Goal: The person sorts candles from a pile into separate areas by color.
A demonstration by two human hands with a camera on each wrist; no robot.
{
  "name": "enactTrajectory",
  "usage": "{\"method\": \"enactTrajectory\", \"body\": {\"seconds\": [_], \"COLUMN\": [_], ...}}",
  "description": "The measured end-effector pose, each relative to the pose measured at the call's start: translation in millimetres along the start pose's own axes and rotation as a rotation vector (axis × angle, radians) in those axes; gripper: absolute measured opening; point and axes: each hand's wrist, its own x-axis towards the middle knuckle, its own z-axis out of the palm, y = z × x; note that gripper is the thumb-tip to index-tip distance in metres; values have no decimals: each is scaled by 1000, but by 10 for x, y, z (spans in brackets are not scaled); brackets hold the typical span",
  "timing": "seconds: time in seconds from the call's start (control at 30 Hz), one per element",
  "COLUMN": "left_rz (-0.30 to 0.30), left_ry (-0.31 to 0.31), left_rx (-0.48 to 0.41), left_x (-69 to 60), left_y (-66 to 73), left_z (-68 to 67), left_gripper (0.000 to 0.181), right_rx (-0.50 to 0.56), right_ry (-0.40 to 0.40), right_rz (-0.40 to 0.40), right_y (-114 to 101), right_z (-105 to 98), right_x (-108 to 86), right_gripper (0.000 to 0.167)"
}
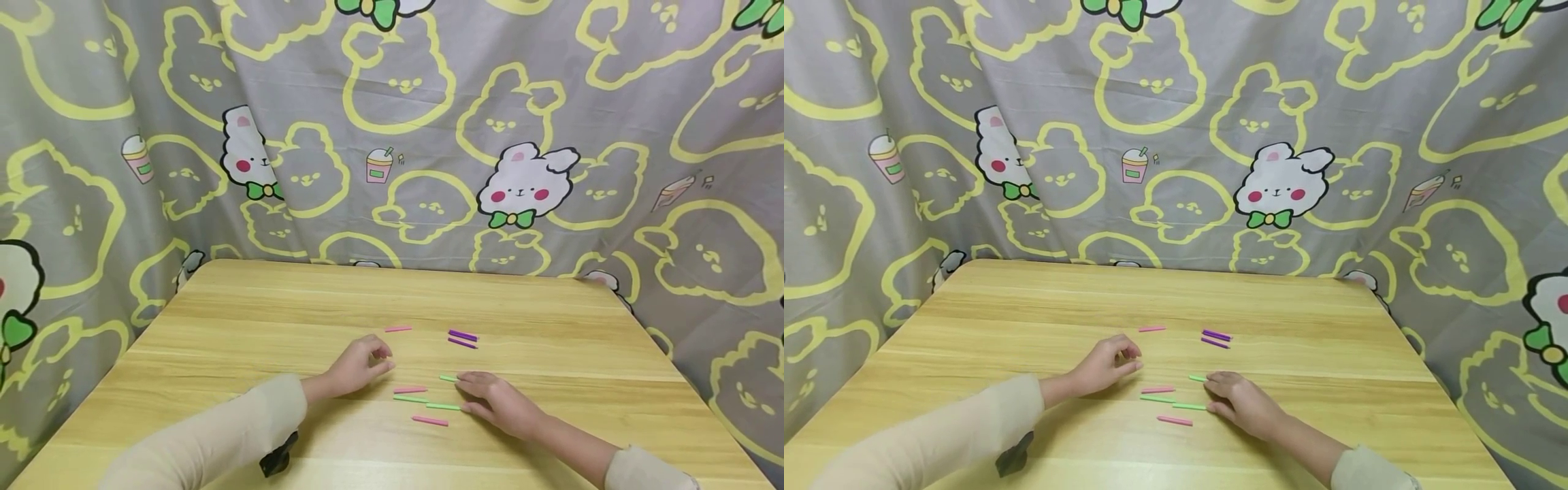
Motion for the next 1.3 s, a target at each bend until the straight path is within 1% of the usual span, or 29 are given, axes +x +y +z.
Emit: {"method": "enactTrajectory", "body": {"seconds": [0.13,0.4,0.63,0.83,1.07,1.3], "left_rz": [25,39,29,12,25,18], "left_ry": [-23,-45,-25,0,8,6], "left_rx": [-7,-39,-70,-120,-97,-87], "left_x": [-39,-89,-151,-191,-217,-222], "left_y": [21,44,24,26,24,19], "left_z": [49,113,186,226,233,231], "left_gripper": [13,14,14,17,15,12], "right_rx": [0,0,-2,-14,-10,-11], "right_ry": [2,1,1,14,19,21], "right_rz": [1,5,5,2,-5,-9], "right_y": [-3,0,1,0,-2,1], "right_z": [7,19,18,13,9,15], "right_x": [-4,-8,-12,-13,-13,-8], "right_gripper": [39,40,40,39,39,39]}}
